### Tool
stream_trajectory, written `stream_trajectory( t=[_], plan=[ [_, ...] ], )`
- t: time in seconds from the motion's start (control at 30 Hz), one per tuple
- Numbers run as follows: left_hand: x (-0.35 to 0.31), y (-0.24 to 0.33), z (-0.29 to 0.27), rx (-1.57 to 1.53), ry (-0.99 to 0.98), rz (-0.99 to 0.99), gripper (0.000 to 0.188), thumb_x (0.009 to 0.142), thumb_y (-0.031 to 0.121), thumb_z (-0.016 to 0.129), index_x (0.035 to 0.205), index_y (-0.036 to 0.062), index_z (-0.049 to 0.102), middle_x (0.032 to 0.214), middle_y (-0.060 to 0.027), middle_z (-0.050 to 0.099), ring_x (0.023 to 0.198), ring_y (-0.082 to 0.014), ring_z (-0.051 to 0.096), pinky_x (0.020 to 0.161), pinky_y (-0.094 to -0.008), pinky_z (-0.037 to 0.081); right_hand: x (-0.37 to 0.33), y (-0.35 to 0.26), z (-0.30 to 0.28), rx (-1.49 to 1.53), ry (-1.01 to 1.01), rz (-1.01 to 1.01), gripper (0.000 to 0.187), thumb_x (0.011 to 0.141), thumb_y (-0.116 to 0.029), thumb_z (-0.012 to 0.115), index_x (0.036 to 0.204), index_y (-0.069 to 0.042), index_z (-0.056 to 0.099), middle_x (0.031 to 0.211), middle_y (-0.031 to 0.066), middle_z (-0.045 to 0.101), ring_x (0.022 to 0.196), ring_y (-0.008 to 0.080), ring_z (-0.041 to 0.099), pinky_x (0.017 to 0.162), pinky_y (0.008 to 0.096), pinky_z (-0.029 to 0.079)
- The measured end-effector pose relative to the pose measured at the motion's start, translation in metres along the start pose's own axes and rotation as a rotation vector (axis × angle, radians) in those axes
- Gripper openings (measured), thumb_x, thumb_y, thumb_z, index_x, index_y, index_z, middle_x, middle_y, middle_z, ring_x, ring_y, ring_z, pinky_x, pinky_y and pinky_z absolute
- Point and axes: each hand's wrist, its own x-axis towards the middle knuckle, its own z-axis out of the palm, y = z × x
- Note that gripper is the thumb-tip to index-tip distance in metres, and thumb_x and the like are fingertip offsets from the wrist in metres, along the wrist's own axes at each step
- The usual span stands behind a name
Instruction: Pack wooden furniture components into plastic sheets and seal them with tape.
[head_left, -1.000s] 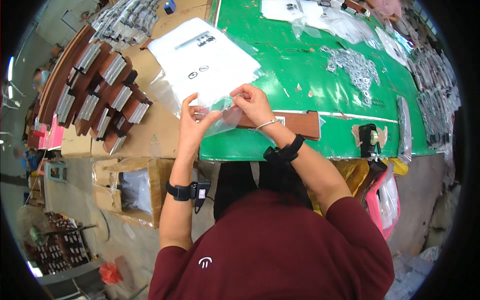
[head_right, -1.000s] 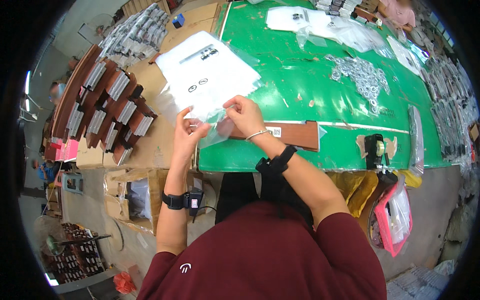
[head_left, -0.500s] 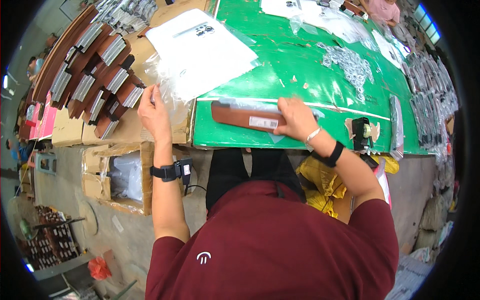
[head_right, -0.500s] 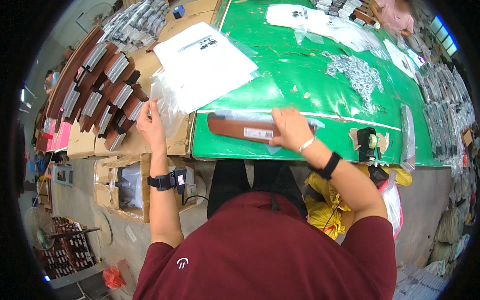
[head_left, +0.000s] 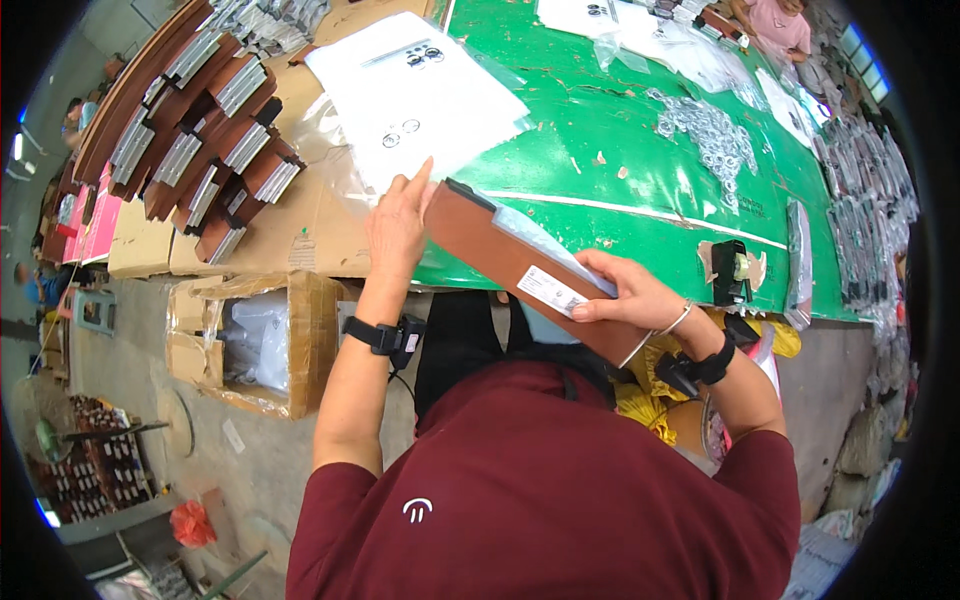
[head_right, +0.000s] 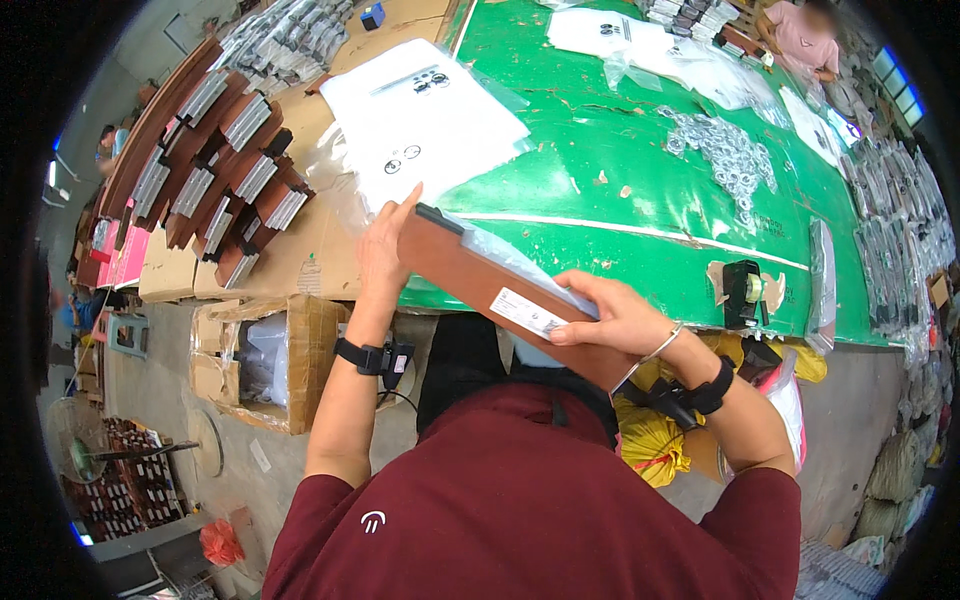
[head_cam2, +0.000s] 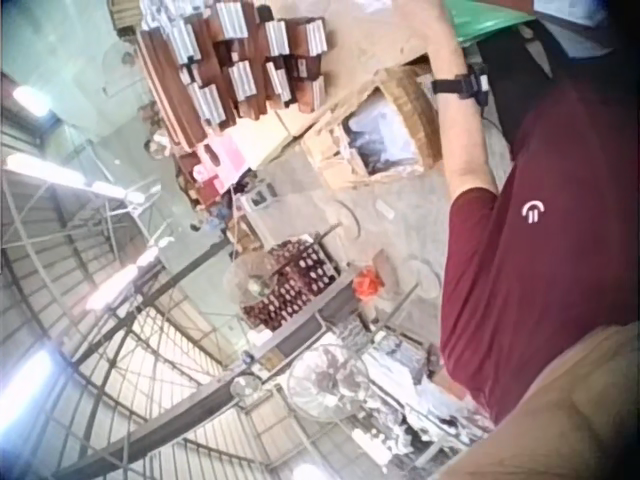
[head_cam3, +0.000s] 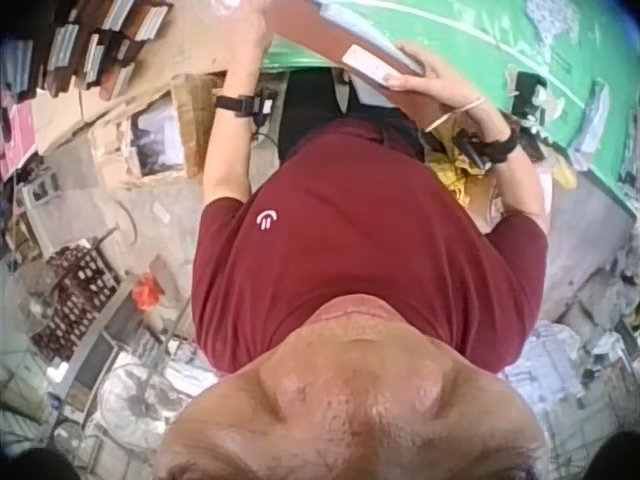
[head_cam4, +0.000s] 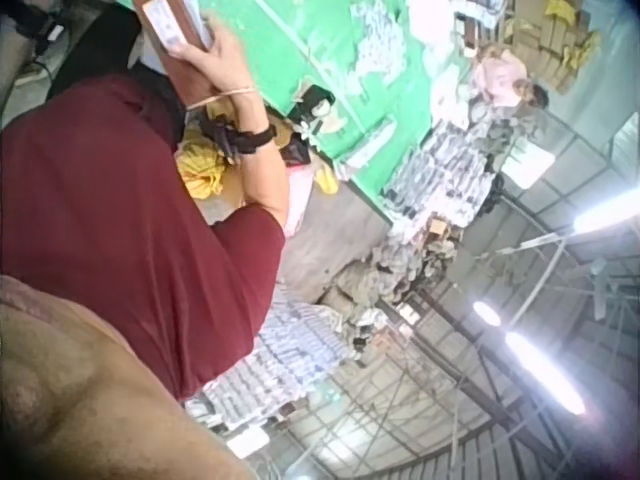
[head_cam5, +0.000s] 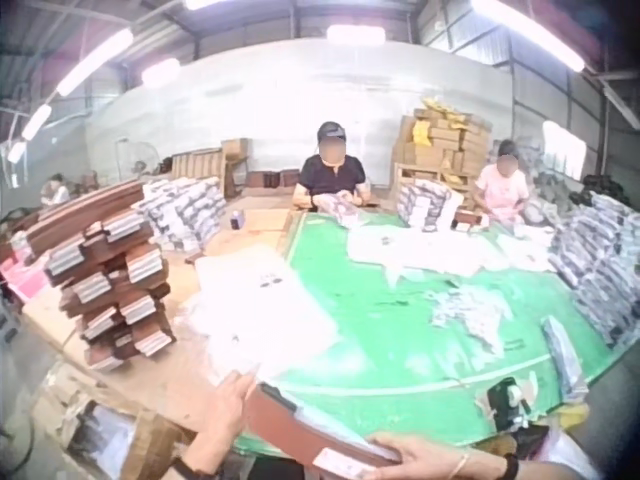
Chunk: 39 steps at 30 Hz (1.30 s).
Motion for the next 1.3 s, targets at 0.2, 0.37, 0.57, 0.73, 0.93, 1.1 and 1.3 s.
stream_trajectory(
  t=[0.2, 0.37, 0.57, 0.73, 0.93, 1.1, 1.3],
  plan=[
    [-0.008, 0.017, 0.001, -0.281, -0.137, 0.046, 0.038, 0.098, 0.029, 0.057, 0.136, 0.0262, 0.062, 0.089, -0.0095, 0.056, 0.082, -0.0313, 0.062, 0.070, -0.0454, 0.050, 0.018, 0.039, 0.008, -0.138, 0.099, 0.178, 0.078, 0.080, -0.057, 0.075, 0.129, 0.002, 0.058, 0.122, 0.0235, 0.065, 0.112, 0.0322, 0.063, 0.096, 0.0392, 0.048],
    [-0.011, 0.071, -0.006, -0.029, 0.052, 0.388, 0.043, 0.090, 0.021, 0.066, 0.132, 0.0188, 0.066, 0.094, -0.0084, 0.052, 0.087, -0.0274, 0.056, 0.073, -0.0401, 0.048, 0.032, 0.042, 0.014, -0.123, 0.143, 0.170, 0.077, 0.080, -0.055, 0.076, 0.127, 0.003, 0.059, 0.113, 0.0220, 0.068, 0.102, 0.0305, 0.067, 0.090, 0.0391, 0.052],
    [-0.032, 0.067, 0.012, -0.188, 0.140, 0.489, 0.051, 0.085, 0.018, 0.069, 0.136, 0.0149, 0.062, 0.093, -0.0089, 0.053, 0.089, -0.0262, 0.056, 0.075, -0.0391, 0.047, 0.030, 0.023, 0.015, 0.411, 0.099, 0.266, 0.062, 0.085, -0.039, 0.079, 0.125, 0.005, 0.059, 0.110, 0.0112, 0.068, 0.096, 0.0156, 0.064, 0.083, 0.0302, 0.053],
    [-0.019, 0.066, -0.011, -0.054, 0.084, 0.375, 0.049, 0.087, 0.014, 0.068, 0.135, 0.0123, 0.064, 0.091, -0.0084, 0.054, 0.084, -0.0276, 0.058, 0.073, -0.0404, 0.049, 0.031, 0.036, 0.023, 0.591, 0.000, 0.253, 0.067, 0.087, -0.048, 0.075, 0.127, 0.003, 0.060, 0.117, 0.0122, 0.067, 0.101, 0.0155, 0.064, 0.087, 0.0302, 0.051],
    [0.009, 0.089, -0.001, -0.049, -0.040, 0.534, 0.025, 0.086, 0.018, 0.069, 0.109, 0.0126, 0.074, 0.083, -0.0074, 0.056, 0.084, -0.0266, 0.060, 0.071, -0.0392, 0.050, 0.048, 0.052, 0.042, 0.022, 0.165, 0.073, 0.070, 0.087, -0.055, 0.072, 0.126, 0.001, 0.059, 0.112, 0.0121, 0.068, 0.100, 0.0190, 0.064, 0.087, 0.0331, 0.051],
    [-0.010, 0.108, 0.000, -0.294, -0.122, 0.914, 0.032, 0.082, 0.021, 0.071, 0.114, 0.0166, 0.074, 0.080, -0.0060, 0.054, 0.076, -0.0256, 0.058, 0.066, -0.0393, 0.049, 0.065, 0.078, 0.046, 0.251, 0.241, -0.101, 0.066, 0.089, -0.048, 0.073, 0.129, 0.001, 0.056, 0.111, 0.0104, 0.069, 0.095, 0.0223, 0.068, 0.083, 0.0370, 0.054],
    [-0.023, 0.090, -0.017, -0.280, 0.103, 0.687, 0.046, 0.078, 0.015, 0.073, 0.124, 0.0180, 0.070, 0.078, -0.0028, 0.053, 0.072, -0.0225, 0.057, 0.065, -0.0383, 0.047, 0.055, 0.046, 0.028, 0.885, 0.101, 0.173, 0.053, 0.096, -0.036, 0.068, 0.131, 0.001, 0.056, 0.114, 0.0095, 0.068, 0.104, 0.0128, 0.065, 0.087, 0.0295, 0.053]
  ],
)
